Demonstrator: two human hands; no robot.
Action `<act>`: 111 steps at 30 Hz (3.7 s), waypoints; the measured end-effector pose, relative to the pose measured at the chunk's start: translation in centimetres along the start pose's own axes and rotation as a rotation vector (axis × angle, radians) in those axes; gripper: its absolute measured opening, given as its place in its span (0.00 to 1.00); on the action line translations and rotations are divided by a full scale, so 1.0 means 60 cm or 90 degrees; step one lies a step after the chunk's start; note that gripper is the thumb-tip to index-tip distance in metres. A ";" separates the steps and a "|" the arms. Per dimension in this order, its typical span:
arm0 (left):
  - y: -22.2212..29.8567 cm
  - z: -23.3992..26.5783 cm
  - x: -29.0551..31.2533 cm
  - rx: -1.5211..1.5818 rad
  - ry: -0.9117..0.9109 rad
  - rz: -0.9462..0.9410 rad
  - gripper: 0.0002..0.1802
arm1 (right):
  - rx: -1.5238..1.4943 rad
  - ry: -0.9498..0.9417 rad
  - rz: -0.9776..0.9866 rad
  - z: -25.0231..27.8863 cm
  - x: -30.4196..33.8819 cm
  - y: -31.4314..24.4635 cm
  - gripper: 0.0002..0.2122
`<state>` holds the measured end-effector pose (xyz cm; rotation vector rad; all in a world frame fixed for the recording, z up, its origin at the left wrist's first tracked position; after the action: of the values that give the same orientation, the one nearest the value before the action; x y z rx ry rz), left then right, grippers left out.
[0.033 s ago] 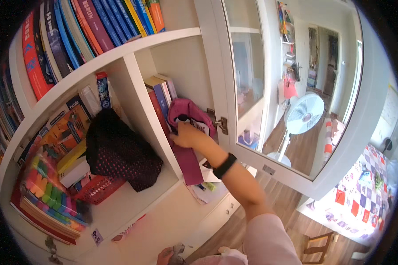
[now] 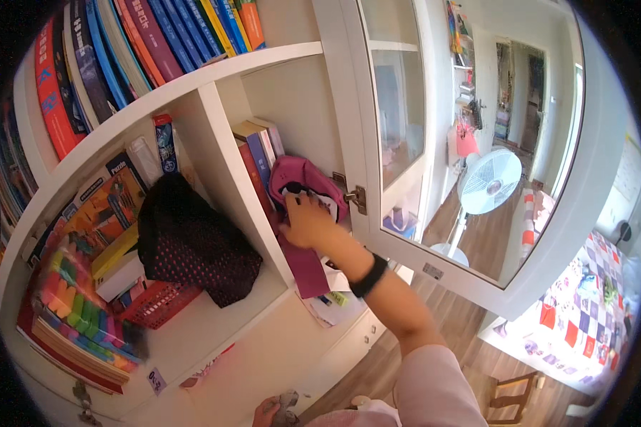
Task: Organizing books and stationery in a cabinet.
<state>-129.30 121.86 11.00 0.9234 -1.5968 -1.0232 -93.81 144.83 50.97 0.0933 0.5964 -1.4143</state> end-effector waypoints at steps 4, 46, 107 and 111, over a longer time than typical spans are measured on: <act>0.069 -0.054 0.012 0.006 -0.018 -0.003 0.18 | 0.154 0.241 0.032 0.004 0.067 0.000 0.42; 0.014 0.090 0.043 -0.028 0.143 0.156 0.17 | -0.318 0.024 0.126 0.182 0.194 -0.165 0.17; -0.030 0.207 0.100 0.002 0.233 0.044 0.19 | -0.288 -0.198 0.552 0.107 0.159 -0.397 0.23; 0.006 0.168 0.009 -0.089 0.092 -0.037 0.20 | -0.184 -0.021 0.640 0.114 -0.035 -0.526 0.21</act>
<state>-139.25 123.32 9.94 0.9313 -1.3692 -1.0699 -121.31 138.32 66.70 0.1151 0.5928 -0.3515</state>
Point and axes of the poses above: each hand's wrist, its own x-axis away from the middle knuckle, its own z-axis out of the back of the hand, y = z × x, the point moved 7 cm from there along -x, towards the middle knuckle, and after that the axes turned 4 degrees about x, right-handed, at the moved point
